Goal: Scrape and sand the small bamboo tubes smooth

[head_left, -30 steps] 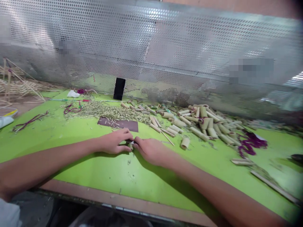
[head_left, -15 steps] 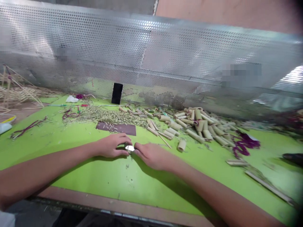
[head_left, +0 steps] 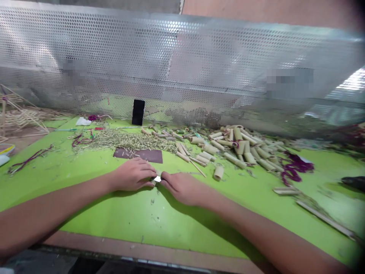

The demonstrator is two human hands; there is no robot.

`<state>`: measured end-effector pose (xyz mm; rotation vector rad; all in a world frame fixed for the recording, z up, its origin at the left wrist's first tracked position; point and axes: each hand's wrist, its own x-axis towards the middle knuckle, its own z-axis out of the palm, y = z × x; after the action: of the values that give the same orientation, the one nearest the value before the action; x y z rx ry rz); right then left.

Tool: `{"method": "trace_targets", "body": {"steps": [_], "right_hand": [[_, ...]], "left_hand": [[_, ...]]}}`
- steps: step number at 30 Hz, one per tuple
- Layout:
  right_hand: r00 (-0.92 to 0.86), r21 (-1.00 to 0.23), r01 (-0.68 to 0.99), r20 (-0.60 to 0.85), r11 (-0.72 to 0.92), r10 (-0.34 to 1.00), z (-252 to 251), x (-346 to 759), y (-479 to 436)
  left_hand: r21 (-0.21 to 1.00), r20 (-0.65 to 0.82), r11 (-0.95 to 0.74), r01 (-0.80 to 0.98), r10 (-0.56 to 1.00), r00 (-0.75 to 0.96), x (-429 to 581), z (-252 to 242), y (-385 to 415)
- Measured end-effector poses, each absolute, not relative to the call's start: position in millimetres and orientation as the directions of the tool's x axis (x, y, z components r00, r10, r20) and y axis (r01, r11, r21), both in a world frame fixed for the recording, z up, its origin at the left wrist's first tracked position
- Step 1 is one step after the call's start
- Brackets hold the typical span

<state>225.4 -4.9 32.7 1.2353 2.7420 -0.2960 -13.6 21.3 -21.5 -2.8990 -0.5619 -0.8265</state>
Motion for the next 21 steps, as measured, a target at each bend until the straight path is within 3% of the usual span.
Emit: {"method": "trace_targets", "body": {"steps": [13,21], "right_hand": [[-0.671,-0.107,0.74,-0.182,0.664,0.719,30.1,223.9,-6.0],[-0.675,-0.119,0.737,-0.178,0.665,0.716,28.5,225.9,-5.6]], "left_hand": [[-0.062,0.501,-0.935,0.349,0.274,0.821,-17.6,-13.0,15.2],[0.149,0.464,-0.922,0.357,0.384,0.798,-16.8,-12.2,10.7]]}}
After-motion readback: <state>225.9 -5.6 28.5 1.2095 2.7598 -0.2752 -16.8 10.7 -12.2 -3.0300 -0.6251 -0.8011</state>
